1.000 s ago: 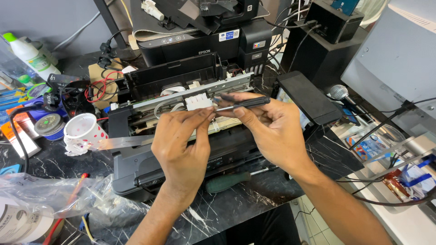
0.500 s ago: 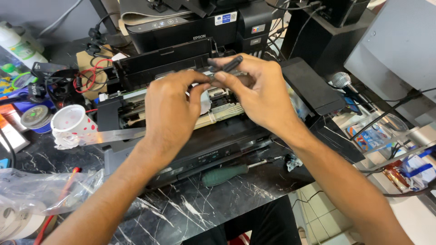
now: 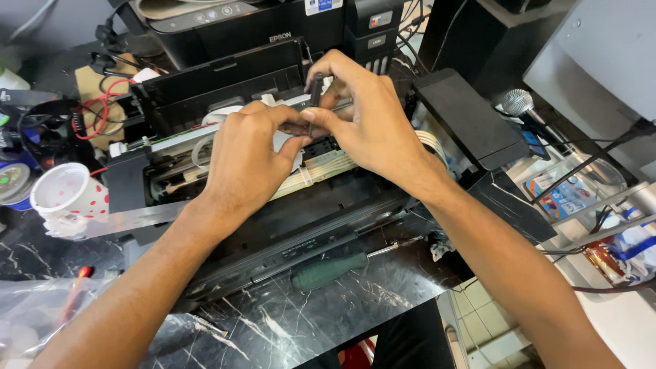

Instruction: The person repairs an Epson printer by manipulating internal components. They use a screwdriver to remove screws and a white cloth to clean parts inside the device. The person also handles a white plastic component and a bundle of wires, adjusting them within the printer's mechanism.

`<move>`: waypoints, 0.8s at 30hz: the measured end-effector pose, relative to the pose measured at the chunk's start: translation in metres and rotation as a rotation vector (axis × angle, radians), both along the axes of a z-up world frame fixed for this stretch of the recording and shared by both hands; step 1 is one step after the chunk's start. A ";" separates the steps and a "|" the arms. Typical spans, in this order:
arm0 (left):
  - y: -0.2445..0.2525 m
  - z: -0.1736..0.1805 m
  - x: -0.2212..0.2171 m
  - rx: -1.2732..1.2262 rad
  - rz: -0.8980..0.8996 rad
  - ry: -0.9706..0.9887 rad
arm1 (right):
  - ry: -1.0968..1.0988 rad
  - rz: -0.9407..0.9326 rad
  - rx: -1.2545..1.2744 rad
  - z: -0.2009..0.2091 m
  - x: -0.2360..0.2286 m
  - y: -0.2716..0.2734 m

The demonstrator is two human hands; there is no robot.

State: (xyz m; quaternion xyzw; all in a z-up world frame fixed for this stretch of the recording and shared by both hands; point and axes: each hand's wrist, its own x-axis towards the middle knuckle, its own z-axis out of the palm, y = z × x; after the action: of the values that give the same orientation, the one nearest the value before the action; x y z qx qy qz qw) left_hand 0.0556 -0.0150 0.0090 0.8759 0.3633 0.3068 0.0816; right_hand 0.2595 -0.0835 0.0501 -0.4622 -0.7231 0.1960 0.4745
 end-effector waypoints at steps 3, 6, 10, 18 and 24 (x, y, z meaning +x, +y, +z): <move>0.006 -0.008 -0.001 -0.018 -0.043 -0.028 | -0.041 0.008 -0.014 -0.004 0.005 0.011; 0.006 -0.007 -0.002 -0.032 -0.071 -0.070 | -0.078 0.000 -0.023 -0.001 0.007 0.014; 0.002 0.000 -0.003 -0.057 -0.062 -0.062 | -0.086 -0.004 -0.033 -0.002 0.008 0.024; 0.001 0.010 -0.004 -0.141 -0.035 -0.025 | -0.047 0.086 0.021 0.002 0.004 0.026; 0.002 0.008 -0.010 -0.151 -0.090 0.004 | -0.072 0.099 0.058 0.000 0.004 0.029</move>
State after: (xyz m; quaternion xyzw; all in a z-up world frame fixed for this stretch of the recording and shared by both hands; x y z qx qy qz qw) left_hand 0.0455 -0.0130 0.0171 0.8832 0.3459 0.2731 0.1603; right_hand 0.2638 -0.0548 0.0497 -0.4186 -0.7671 0.1815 0.4509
